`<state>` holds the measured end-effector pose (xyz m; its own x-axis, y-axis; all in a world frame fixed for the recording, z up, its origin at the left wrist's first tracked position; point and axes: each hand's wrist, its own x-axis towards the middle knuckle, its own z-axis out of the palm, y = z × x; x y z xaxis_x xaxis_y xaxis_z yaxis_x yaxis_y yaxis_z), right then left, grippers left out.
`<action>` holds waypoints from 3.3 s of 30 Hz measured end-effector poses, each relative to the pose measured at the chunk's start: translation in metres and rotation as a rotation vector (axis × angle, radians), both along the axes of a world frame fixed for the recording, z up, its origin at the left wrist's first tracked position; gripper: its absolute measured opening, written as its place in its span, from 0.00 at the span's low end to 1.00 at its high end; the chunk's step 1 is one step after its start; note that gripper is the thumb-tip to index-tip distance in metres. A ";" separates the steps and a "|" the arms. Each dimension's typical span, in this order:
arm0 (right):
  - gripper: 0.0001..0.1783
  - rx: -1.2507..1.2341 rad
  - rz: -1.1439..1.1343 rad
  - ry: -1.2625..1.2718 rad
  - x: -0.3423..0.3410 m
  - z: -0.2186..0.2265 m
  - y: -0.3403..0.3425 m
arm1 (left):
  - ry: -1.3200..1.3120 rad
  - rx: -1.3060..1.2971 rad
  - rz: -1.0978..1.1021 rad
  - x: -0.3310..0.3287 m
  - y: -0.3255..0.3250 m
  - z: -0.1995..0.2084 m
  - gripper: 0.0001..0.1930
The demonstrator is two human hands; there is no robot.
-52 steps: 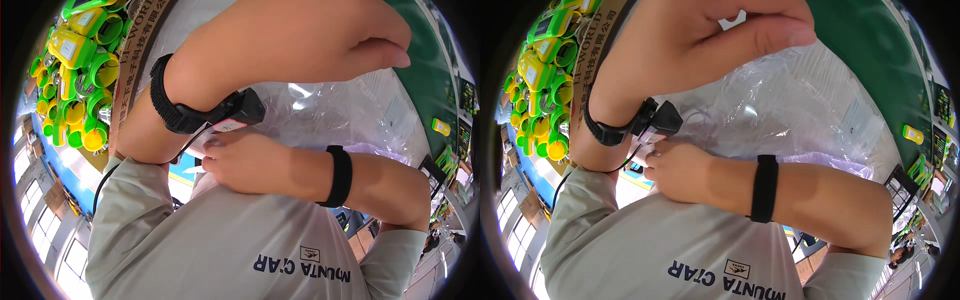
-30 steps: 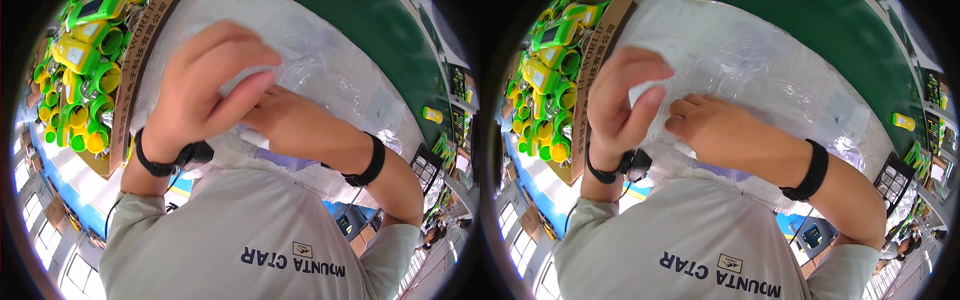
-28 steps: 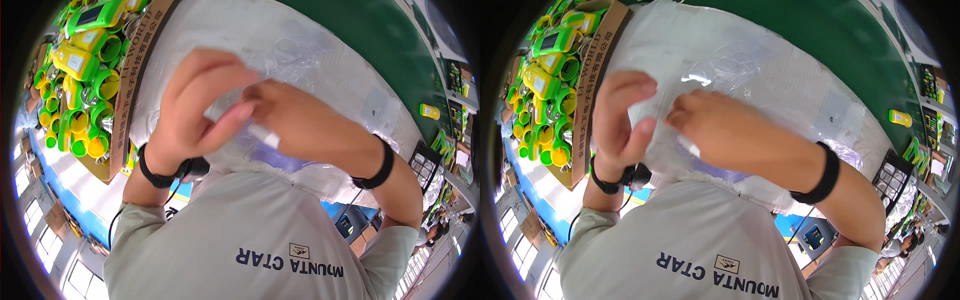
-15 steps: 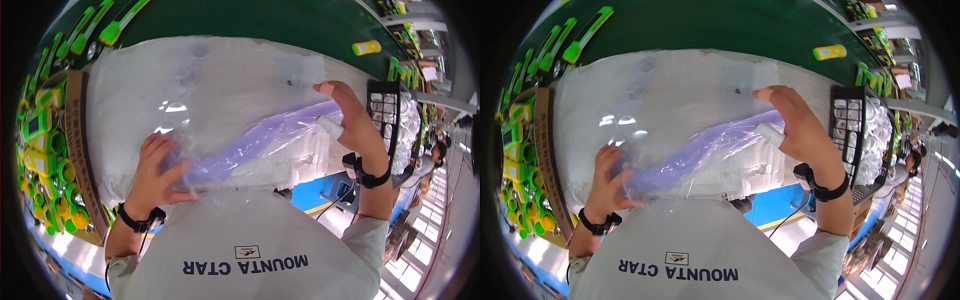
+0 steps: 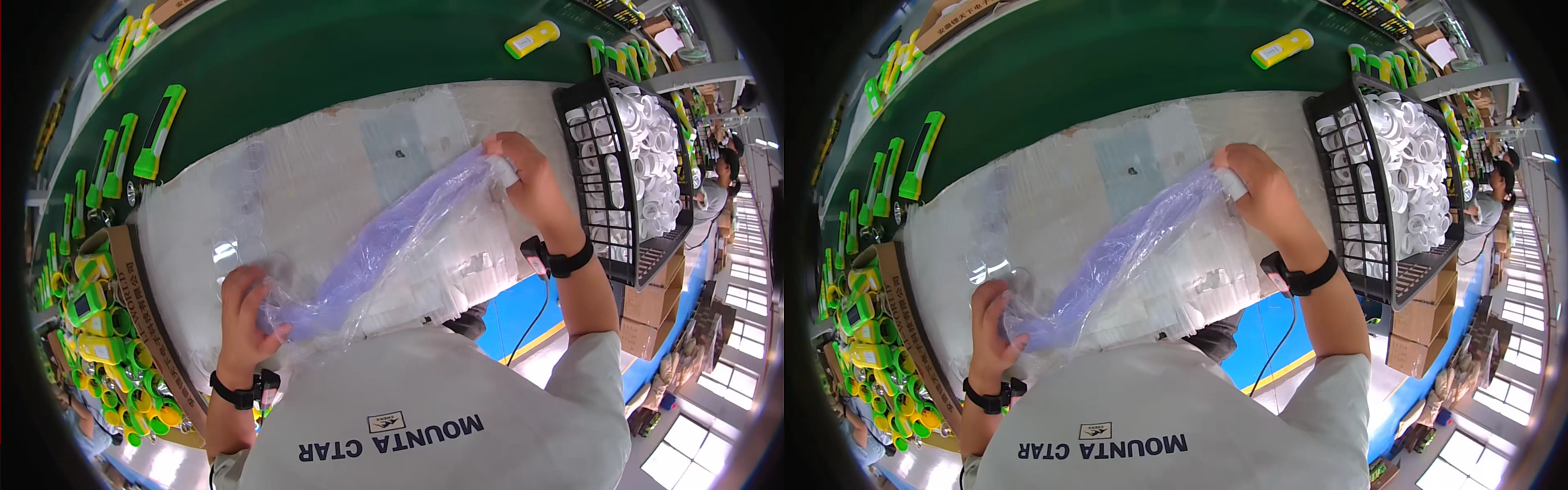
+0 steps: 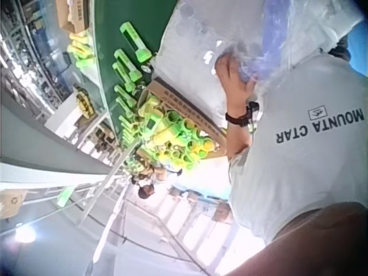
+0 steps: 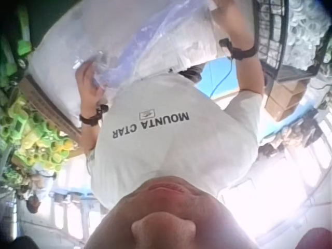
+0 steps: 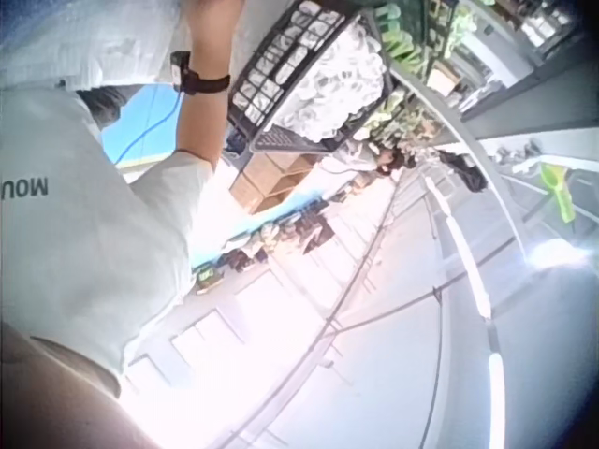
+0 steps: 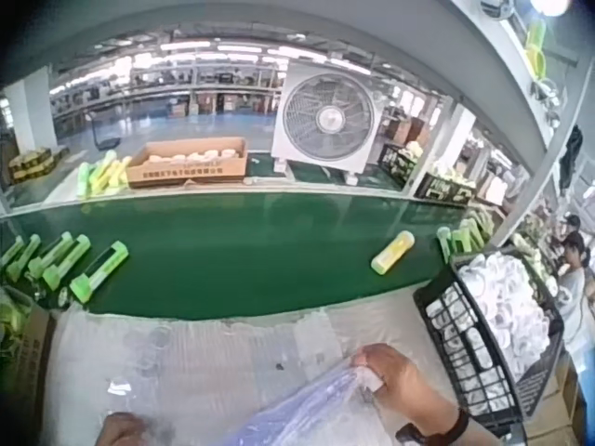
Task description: Assemble and inspect portable flashlights on an assembly line.
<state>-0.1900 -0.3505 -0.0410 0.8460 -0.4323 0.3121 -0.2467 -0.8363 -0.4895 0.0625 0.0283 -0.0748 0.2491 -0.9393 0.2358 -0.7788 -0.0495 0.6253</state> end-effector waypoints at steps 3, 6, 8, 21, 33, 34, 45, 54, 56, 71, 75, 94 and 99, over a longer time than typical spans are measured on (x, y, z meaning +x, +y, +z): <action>0.15 0.026 -0.017 -0.119 0.012 0.010 -0.001 | -0.035 -0.036 -0.008 0.000 -0.002 0.000 0.30; 0.15 0.126 -0.067 -0.065 0.020 0.028 0.007 | -0.021 -0.064 -0.007 -0.001 -0.002 0.004 0.31; 0.14 0.138 -0.093 -0.059 0.021 0.038 0.009 | 0.167 -0.107 0.077 -0.005 0.000 0.002 0.32; 0.13 0.594 -0.205 -0.111 0.002 0.008 -0.021 | -0.105 0.032 0.024 -0.003 -0.038 0.045 0.21; 0.27 0.157 -0.388 0.233 -0.028 0.005 0.039 | -0.020 0.749 0.425 0.023 -0.079 0.087 0.19; 0.27 0.161 -0.395 0.227 -0.027 0.003 0.038 | -0.014 0.702 0.342 0.023 -0.080 0.101 0.22; 0.10 0.243 -0.545 0.313 -0.016 0.039 0.022 | -0.149 0.063 -0.612 -0.111 -0.206 0.137 0.17; 0.14 -0.025 -0.310 0.347 -0.061 0.027 -0.019 | -0.616 -0.054 -0.478 -0.117 -0.274 0.058 0.21; 0.13 0.063 -0.379 0.312 -0.064 0.030 -0.018 | -0.474 0.096 -0.503 -0.109 -0.278 0.053 0.25; 0.14 0.121 -0.317 0.396 -0.062 0.033 -0.015 | -0.259 0.157 -0.584 -0.107 -0.275 0.026 0.34; 0.16 0.196 -0.356 0.471 -0.056 0.037 -0.043 | -0.298 0.145 -0.655 -0.111 -0.274 0.031 0.34; 0.32 -0.210 0.196 0.410 -0.002 0.049 0.024 | -0.006 0.338 -0.300 0.011 -0.091 0.123 0.26; 0.10 0.018 0.160 0.111 -0.019 0.011 0.009 | -0.035 0.264 -0.189 -0.013 -0.032 0.089 0.26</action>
<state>-0.2091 -0.3417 -0.0296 0.9331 -0.2940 0.2070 -0.1642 -0.8606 -0.4820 0.0493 -0.0036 0.0146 0.0600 -0.9981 -0.0163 -0.8104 -0.0583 0.5830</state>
